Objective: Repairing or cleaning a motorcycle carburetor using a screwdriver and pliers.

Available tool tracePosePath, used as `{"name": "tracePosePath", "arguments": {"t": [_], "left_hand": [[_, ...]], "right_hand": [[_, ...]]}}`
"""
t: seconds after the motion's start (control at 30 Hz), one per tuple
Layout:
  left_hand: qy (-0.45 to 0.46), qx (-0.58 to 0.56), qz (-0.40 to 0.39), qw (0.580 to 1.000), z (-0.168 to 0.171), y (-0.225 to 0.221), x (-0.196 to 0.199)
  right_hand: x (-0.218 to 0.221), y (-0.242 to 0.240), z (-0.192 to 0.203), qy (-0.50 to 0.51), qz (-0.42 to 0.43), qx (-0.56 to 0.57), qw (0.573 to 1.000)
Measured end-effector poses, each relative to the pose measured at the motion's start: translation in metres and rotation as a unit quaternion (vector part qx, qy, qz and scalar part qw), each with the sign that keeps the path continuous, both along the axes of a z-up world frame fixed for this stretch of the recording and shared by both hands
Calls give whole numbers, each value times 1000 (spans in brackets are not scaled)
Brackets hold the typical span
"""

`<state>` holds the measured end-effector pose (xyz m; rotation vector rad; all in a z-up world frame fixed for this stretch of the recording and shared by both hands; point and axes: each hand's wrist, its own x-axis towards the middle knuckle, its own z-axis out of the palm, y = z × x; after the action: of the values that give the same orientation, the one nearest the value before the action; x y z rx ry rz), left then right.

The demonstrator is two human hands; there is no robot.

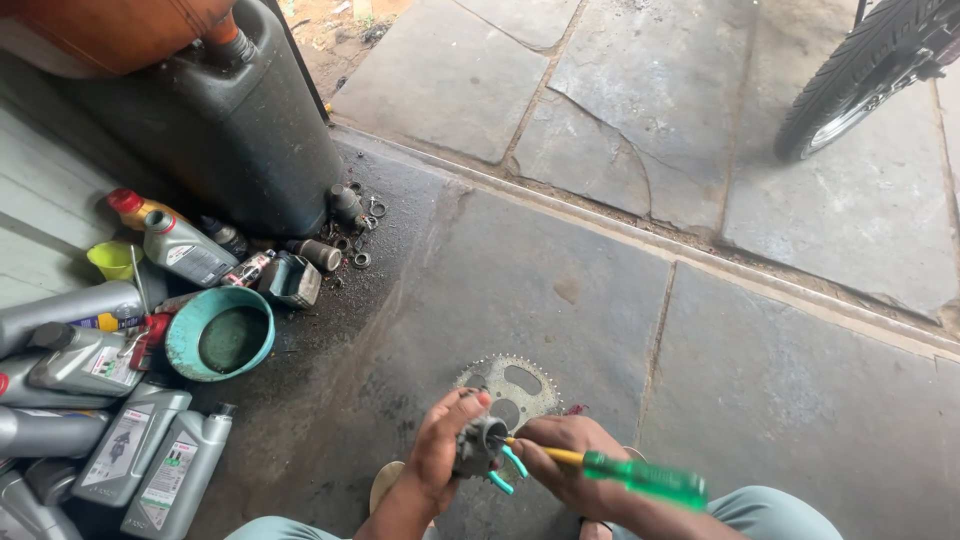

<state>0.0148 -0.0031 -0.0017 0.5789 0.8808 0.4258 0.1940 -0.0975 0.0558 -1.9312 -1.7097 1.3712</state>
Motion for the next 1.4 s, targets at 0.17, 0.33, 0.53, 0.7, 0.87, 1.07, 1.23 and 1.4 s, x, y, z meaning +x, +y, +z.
{"name": "tracePosePath", "arguments": {"t": [0.17, 0.33, 0.53, 0.7, 0.87, 1.07, 1.23, 1.4], "left_hand": [[-26, -22, 49, 998, -2, -3, -3], [-71, -56, 102, 991, -7, -10, 2], [-30, -119, 90, 988, 17, -9, 2], [-77, -9, -32, 996, 11, -8, -3], [-44, 3, -27, 999, 1, -10, -2], [-39, -31, 58, 997, 5, -11, 2], [-40, -85, 95, 991, -5, -15, 4], [-51, -84, 100, 990, -5, -15, 2]], "right_hand": [[-13, -6, -16, 17, 5, 220, 975], [-23, -11, -38, -89, 43, 180, 979], [-13, -19, -48, -137, 59, 398, 905], [12, -6, -8, 10, -55, 196, 979], [7, 0, 13, 83, -85, -15, 993], [1, -6, -15, -30, 1, 80, 996], [-13, -6, -25, -47, 45, 202, 977], [-16, -3, -23, -78, 36, 297, 951]]}}
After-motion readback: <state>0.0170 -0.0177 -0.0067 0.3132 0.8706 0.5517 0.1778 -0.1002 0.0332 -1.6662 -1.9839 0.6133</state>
